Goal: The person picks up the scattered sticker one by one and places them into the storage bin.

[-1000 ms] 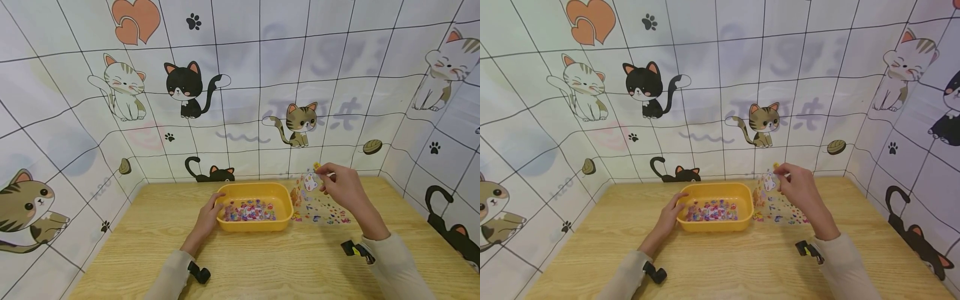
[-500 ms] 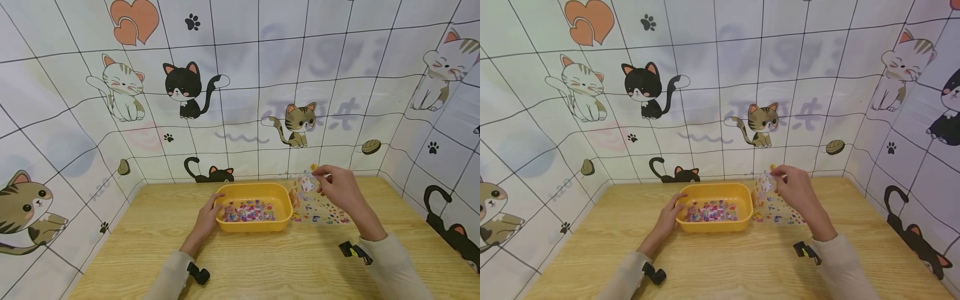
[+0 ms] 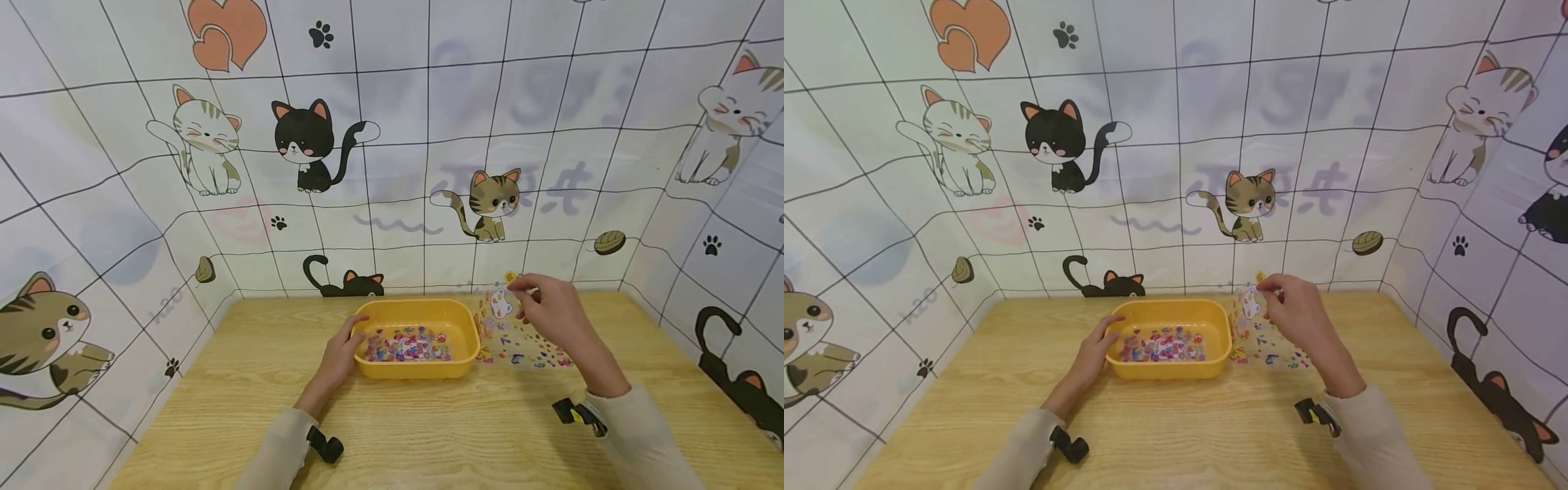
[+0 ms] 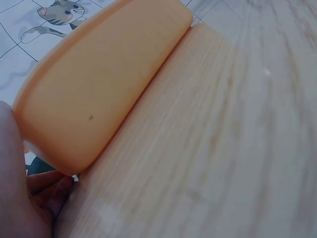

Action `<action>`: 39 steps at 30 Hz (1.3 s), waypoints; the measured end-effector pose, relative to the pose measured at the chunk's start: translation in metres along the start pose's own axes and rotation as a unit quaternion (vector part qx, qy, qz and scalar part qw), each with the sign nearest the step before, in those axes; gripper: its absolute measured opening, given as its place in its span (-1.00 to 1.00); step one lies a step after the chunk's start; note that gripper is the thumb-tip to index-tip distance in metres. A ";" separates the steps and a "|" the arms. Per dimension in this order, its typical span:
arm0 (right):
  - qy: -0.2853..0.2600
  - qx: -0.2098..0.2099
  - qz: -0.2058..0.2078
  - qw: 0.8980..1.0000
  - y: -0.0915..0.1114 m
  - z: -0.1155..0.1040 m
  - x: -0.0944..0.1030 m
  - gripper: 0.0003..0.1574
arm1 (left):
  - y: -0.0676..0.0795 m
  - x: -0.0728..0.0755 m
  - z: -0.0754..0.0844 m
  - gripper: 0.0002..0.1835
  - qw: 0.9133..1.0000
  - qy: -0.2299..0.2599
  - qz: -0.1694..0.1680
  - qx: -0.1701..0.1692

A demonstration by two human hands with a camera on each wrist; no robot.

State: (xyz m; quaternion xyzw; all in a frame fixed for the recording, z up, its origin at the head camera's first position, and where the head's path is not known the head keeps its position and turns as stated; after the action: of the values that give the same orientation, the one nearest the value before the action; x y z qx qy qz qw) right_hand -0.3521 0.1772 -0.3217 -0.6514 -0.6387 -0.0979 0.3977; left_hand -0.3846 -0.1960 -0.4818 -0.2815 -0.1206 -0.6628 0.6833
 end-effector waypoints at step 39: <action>0.000 0.012 -0.046 0.999 0.001 0.003 -0.022 -0.74 | 0.000 0.001 0.000 -0.60 1.000 0.003 0.000 0.003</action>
State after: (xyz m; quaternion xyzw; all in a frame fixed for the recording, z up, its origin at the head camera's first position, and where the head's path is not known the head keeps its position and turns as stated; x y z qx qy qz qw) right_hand -0.3564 0.1623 -0.3383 -0.6163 -0.6693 -0.1081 0.4007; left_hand -0.3842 -0.1965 -0.4810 -0.2779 -0.1207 -0.6634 0.6841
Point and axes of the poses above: each hand's wrist, its own y-axis away from the middle knuckle, its own x-axis out of the back of the hand, z = x × y, the point moved 8 cm from there along -y, towards the middle knuckle, and after that the axes turned 6 degrees about -y, right-handed, at the moved point
